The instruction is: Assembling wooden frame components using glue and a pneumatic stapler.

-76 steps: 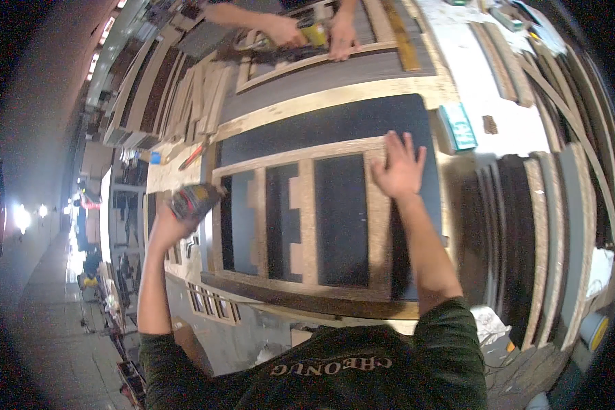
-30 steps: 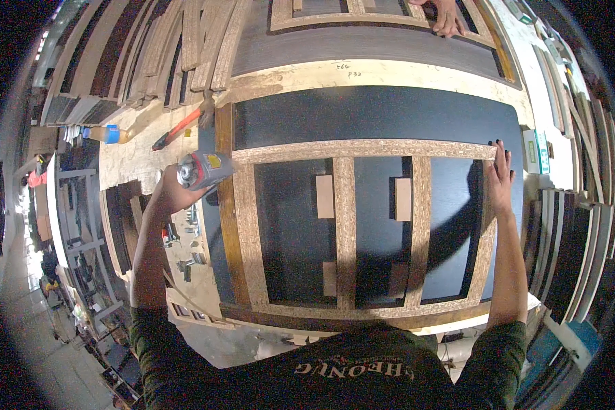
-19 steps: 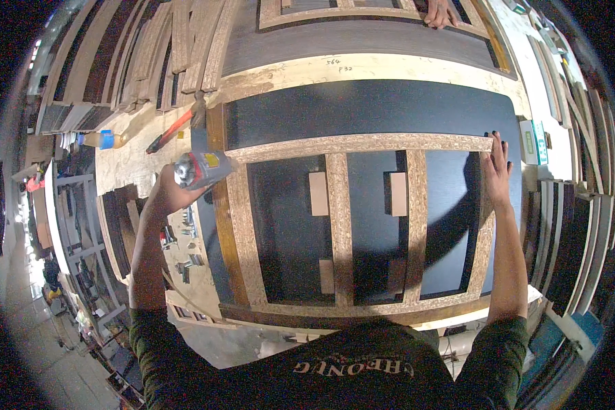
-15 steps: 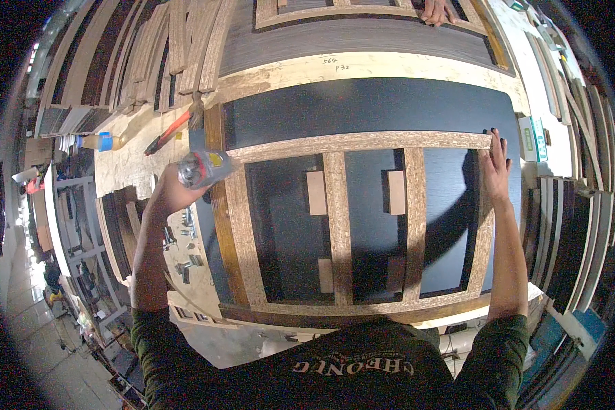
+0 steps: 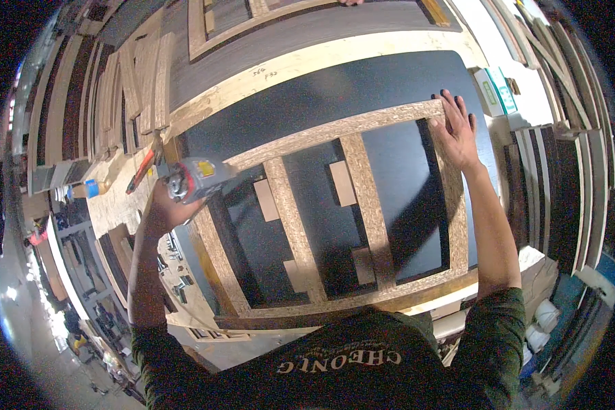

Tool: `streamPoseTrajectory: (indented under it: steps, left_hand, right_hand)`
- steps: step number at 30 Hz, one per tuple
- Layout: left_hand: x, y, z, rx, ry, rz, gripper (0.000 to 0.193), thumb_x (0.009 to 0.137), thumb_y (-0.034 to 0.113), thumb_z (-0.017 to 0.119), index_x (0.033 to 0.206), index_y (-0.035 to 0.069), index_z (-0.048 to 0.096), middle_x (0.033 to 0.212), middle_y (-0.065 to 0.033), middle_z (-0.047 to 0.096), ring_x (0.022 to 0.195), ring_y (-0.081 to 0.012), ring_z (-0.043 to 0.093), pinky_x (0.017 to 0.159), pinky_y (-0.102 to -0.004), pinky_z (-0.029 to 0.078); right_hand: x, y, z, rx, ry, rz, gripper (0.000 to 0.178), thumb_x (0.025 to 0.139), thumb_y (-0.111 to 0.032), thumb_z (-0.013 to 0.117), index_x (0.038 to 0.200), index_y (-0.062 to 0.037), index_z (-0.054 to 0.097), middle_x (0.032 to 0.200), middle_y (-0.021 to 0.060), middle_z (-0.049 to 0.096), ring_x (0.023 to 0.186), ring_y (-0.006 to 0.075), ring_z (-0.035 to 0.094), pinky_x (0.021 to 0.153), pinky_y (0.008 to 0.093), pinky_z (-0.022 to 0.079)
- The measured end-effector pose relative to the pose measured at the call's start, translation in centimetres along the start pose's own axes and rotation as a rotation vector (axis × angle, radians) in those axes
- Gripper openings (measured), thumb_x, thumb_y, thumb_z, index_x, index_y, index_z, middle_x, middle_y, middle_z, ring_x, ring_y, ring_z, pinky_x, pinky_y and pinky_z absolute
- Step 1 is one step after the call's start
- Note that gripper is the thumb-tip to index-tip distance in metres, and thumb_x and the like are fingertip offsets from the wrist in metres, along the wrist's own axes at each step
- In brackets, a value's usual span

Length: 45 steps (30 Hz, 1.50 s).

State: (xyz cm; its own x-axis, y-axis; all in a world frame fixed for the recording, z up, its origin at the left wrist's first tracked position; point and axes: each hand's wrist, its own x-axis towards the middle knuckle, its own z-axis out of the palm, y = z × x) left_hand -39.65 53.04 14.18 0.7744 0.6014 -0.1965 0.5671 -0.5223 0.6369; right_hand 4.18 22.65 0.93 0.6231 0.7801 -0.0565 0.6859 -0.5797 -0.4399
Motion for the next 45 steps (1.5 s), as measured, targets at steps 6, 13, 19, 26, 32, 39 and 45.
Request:
streamPoseTrajectory:
  steps: [6, 13, 19, 26, 32, 39, 45]
  left_hand:
    - [3.0, 3.3, 1.9, 0.04, -0.127, -0.05, 0.023, 0.069, 0.013, 0.075, 0.085, -0.001, 0.068, 0.08, -0.0155, 0.07, 0.08, -0.0231, 0.07, 0.071, -0.0329, 0.053]
    - [3.8, 2.5, 3.2, 0.034, -0.149, 0.022, 0.023, 0.068, 0.013, 0.075, 0.084, -0.002, 0.068, 0.078, -0.0158, 0.07, 0.077, -0.0225, 0.071, 0.067, -0.0324, 0.054]
    - [3.8, 2.1, 3.5, 0.063, -0.151, 0.016, 0.022, 0.067, 0.012, 0.075, 0.084, -0.001, 0.068, 0.077, -0.0138, 0.07, 0.077, -0.0215, 0.071, 0.066, -0.0324, 0.054]
    - [4.1, 2.7, 3.8, 0.041, -0.272, -0.108, 0.048, 0.071, 0.011, 0.078, 0.113, -0.001, 0.059, 0.107, -0.0158, 0.066, 0.103, -0.023, 0.064, 0.089, -0.0347, 0.051]
    - [4.7, 4.2, 3.6, 0.141, -0.294, -0.129, 0.047, 0.071, 0.012, 0.078, 0.112, 0.0, 0.059, 0.106, -0.0159, 0.066, 0.1, -0.0234, 0.065, 0.086, -0.0351, 0.052]
    - [4.5, 3.6, 4.7, 0.165, -0.143, 0.022, 0.024, 0.068, 0.01, 0.076, 0.087, -0.001, 0.067, 0.082, -0.0141, 0.07, 0.081, -0.0238, 0.07, 0.067, -0.0325, 0.054]
    - [4.8, 3.7, 4.2, 0.236, -0.308, -0.107, 0.047, 0.074, 0.016, 0.078, 0.114, 0.003, 0.058, 0.107, -0.0111, 0.065, 0.1, -0.0195, 0.062, 0.087, -0.033, 0.05]
  right_hand:
    - [0.0, -0.1, 0.3, 0.006, 0.079, 0.002, 0.059, 0.088, -0.054, 0.048, 0.138, -0.0234, 0.044, 0.151, -0.0007, 0.031, 0.143, 0.0246, 0.016, 0.114, 0.0509, 0.002]
    - [-0.1, 0.1, 0.5, 0.008, 0.099, -0.009, 0.063, 0.086, -0.06, 0.047, 0.138, -0.0243, 0.045, 0.15, -0.0012, 0.032, 0.143, 0.0247, 0.016, 0.114, 0.0523, 0.003]
    - [-0.1, 0.0, 0.6, 0.003, 0.114, -0.008, 0.063, 0.085, -0.061, 0.046, 0.137, -0.0262, 0.045, 0.15, -0.0019, 0.032, 0.143, 0.0236, 0.017, 0.114, 0.0524, 0.003]
    - [-0.1, -0.1, 0.5, 0.001, 0.12, 0.0, 0.062, 0.085, -0.056, 0.05, 0.137, -0.0237, 0.046, 0.15, -0.0011, 0.033, 0.143, 0.0249, 0.018, 0.114, 0.0524, 0.004]
    - [-0.1, 0.1, 0.7, -0.009, 0.116, -0.001, 0.061, 0.086, -0.053, 0.05, 0.137, -0.0202, 0.045, 0.15, -0.0008, 0.033, 0.143, 0.0255, 0.018, 0.114, 0.052, 0.006]
    - [0.1, 0.2, 0.8, -0.01, 0.123, -0.013, 0.065, 0.085, -0.057, 0.05, 0.137, -0.018, 0.047, 0.15, -0.0009, 0.032, 0.143, 0.0259, 0.018, 0.114, 0.0523, 0.006]
    - [0.3, 1.6, 0.4, -0.031, 0.009, -0.063, 0.06, 0.088, -0.045, 0.043, 0.142, -0.0192, 0.038, 0.152, -0.0049, 0.027, 0.143, 0.0218, 0.015, 0.116, 0.0502, 0.006]
